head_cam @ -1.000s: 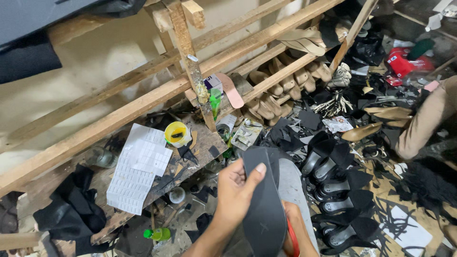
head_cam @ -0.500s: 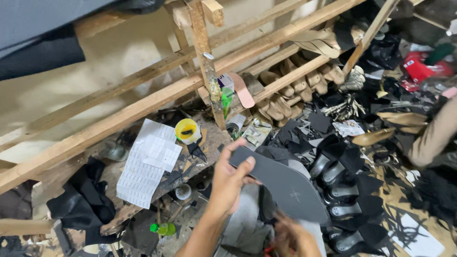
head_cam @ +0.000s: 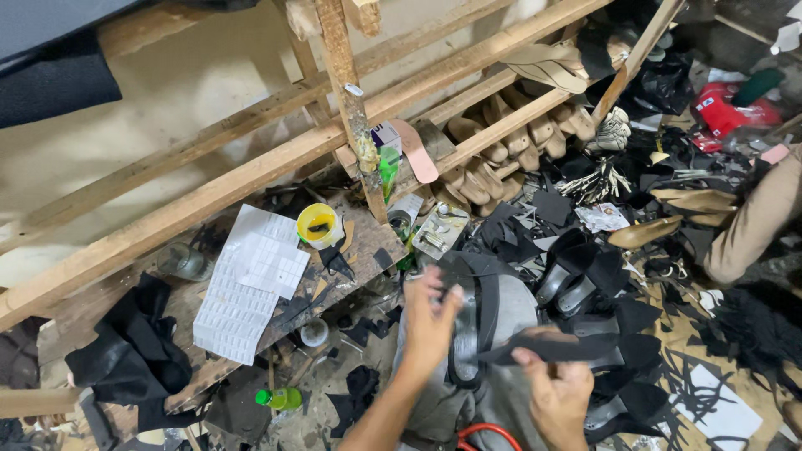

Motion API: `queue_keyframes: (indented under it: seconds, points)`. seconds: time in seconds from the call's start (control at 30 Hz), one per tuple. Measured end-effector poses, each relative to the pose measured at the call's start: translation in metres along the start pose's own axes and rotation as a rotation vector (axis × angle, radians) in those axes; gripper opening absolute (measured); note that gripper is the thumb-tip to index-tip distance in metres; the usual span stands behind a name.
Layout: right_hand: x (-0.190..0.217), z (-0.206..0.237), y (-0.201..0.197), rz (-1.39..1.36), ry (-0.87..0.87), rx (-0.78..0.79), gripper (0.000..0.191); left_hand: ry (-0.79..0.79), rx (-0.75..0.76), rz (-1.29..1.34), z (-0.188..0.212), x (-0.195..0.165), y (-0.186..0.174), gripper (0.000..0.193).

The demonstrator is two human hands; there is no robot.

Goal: The person uses red-handled scissors to cut a black shoe insole along a marked outline. They repeatedly trim the edges, rotate the insole, and compare it to a finished insole to check the shape. The person continues cutting and inspecting the insole throughout the clip.

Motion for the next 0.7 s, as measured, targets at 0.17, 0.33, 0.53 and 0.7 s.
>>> queue_keyframes:
  seconds: [0.17,0.33,0.53,0.7]
  points:
    - [-0.027,-0.012,-0.001,-0.193,0.228,-0.089,0.034,-0.292,0.122,-0.141,-0.032,0.055,-0.004,0.033]
    - [-0.013,-0.021,0.001,-0.314,0.228,-0.041,0.036,-0.256,0.073,0.669,-0.007,0.022,0.004,0.038]
    - [0.003,-0.020,0.039,-0.322,0.271,0.104,0.032,-0.393,0.142,1.198,-0.007,-0.050,0.016,0.034]
    - [0.012,-0.013,0.053,-0.270,0.385,0.066,0.041,-0.357,0.254,1.110,-0.007,-0.103,0.017,0.051]
Point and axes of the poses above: each hand's wrist, its own z-axis away from the middle knuckle, its own y-axis out of the palm, x = y × z, the point moved 9 cm from there along -z, towards the middle knuckle, and after that the axes turned 8 degrees about z, right-handed, at the moved point
